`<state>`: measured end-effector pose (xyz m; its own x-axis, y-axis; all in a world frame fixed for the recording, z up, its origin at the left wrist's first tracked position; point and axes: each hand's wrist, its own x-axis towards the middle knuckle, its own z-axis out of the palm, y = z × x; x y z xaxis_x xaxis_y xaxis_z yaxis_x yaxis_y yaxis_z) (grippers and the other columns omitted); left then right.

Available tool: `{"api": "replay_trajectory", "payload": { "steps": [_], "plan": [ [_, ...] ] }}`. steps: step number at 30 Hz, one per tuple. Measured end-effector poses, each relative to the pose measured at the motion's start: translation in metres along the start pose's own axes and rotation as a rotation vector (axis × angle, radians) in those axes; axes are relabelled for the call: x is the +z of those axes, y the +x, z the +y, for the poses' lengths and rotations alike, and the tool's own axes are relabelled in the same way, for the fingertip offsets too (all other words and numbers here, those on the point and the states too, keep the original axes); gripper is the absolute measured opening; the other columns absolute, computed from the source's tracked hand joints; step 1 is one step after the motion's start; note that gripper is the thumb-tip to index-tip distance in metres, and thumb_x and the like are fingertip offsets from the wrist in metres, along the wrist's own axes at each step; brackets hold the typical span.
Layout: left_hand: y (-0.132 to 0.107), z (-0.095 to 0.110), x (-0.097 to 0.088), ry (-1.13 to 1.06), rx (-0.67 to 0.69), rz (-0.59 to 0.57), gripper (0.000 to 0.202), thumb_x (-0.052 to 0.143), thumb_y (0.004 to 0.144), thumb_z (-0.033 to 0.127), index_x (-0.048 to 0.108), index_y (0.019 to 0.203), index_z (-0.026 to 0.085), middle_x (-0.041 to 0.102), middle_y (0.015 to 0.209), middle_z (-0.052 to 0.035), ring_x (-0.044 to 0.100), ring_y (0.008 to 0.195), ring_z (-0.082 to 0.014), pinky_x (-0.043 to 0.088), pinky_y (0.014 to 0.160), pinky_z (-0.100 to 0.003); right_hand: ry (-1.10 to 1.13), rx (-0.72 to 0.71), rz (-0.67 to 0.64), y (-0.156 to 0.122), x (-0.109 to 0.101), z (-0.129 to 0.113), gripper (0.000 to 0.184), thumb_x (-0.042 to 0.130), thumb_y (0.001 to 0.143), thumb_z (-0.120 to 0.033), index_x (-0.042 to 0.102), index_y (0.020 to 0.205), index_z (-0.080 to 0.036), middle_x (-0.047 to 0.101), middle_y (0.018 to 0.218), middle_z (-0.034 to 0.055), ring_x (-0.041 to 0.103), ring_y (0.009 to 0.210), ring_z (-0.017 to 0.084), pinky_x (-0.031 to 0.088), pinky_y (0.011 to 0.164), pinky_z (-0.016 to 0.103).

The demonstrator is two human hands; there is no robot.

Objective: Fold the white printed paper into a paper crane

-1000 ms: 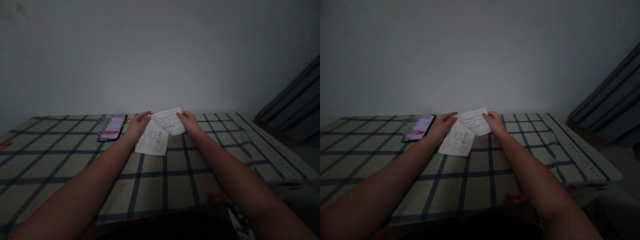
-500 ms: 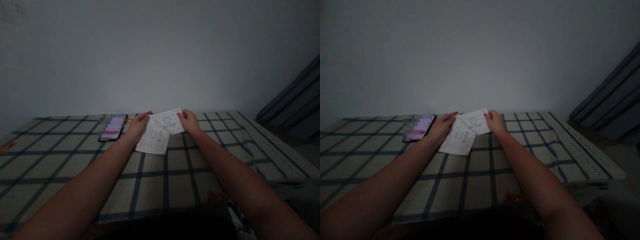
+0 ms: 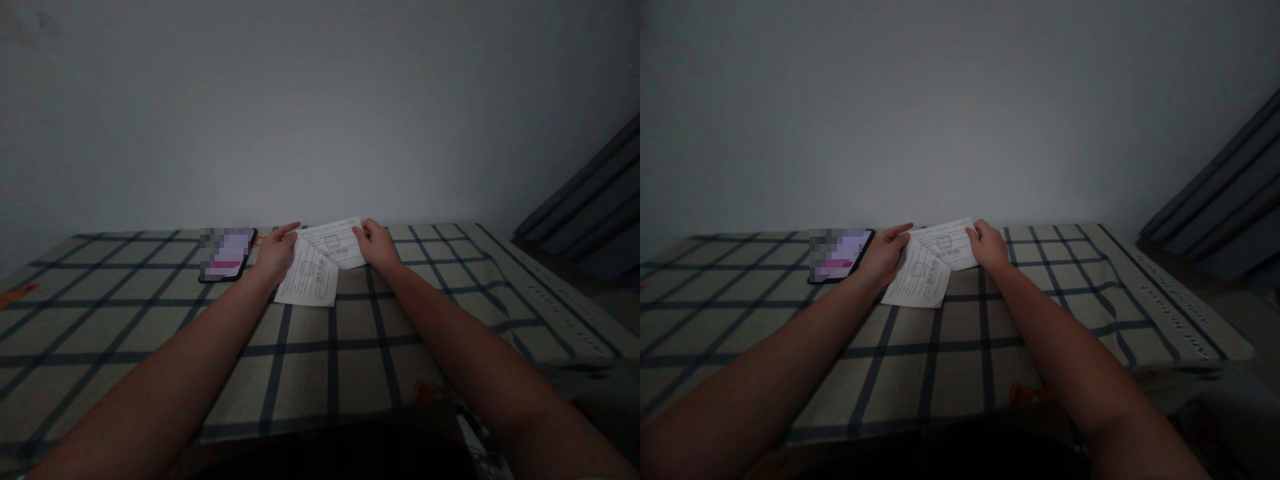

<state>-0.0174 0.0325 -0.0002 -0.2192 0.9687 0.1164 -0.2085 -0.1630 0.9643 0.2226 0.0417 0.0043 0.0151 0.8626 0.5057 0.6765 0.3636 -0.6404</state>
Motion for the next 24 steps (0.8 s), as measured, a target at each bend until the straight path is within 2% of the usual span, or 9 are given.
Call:
{"api": "replay_trajectory", "payload": {
  "steps": [14,21,24],
  "plan": [
    [-0.003,0.005,0.003,-0.022,-0.014,0.037,0.035,0.065,0.076,0.014,0.070,0.110,0.013,0.072,0.083,-0.0080,0.067,0.073,-0.0181,0.053,0.068,-0.030,-0.029,0.010,0.002,-0.002,0.000,-0.006,0.023,0.047,0.091,-0.043,0.050,0.081,-0.023,0.056,0.073,0.0021,0.050,0.069,0.017,0.033,0.063,0.029],
    [-0.003,0.009,0.001,-0.014,-0.010,0.074,0.031,0.065,0.074,0.013,0.069,0.105,0.013,0.067,0.075,-0.0045,0.063,0.065,-0.0143,0.049,0.060,-0.024,-0.013,-0.001,0.028,-0.001,0.001,-0.003,0.025,0.046,0.091,-0.043,0.043,0.076,-0.023,0.051,0.070,0.0005,0.047,0.067,0.016,0.031,0.061,0.029],
    [-0.001,0.010,0.000,-0.004,-0.018,0.050,0.032,0.065,0.074,0.014,0.068,0.106,0.014,0.067,0.075,-0.0044,0.062,0.064,-0.0135,0.048,0.058,-0.023,0.007,0.010,0.033,0.000,0.001,-0.002,0.025,0.046,0.091,-0.042,0.042,0.075,-0.022,0.051,0.069,0.0007,0.046,0.067,0.016,0.032,0.062,0.029]
  ]
}}
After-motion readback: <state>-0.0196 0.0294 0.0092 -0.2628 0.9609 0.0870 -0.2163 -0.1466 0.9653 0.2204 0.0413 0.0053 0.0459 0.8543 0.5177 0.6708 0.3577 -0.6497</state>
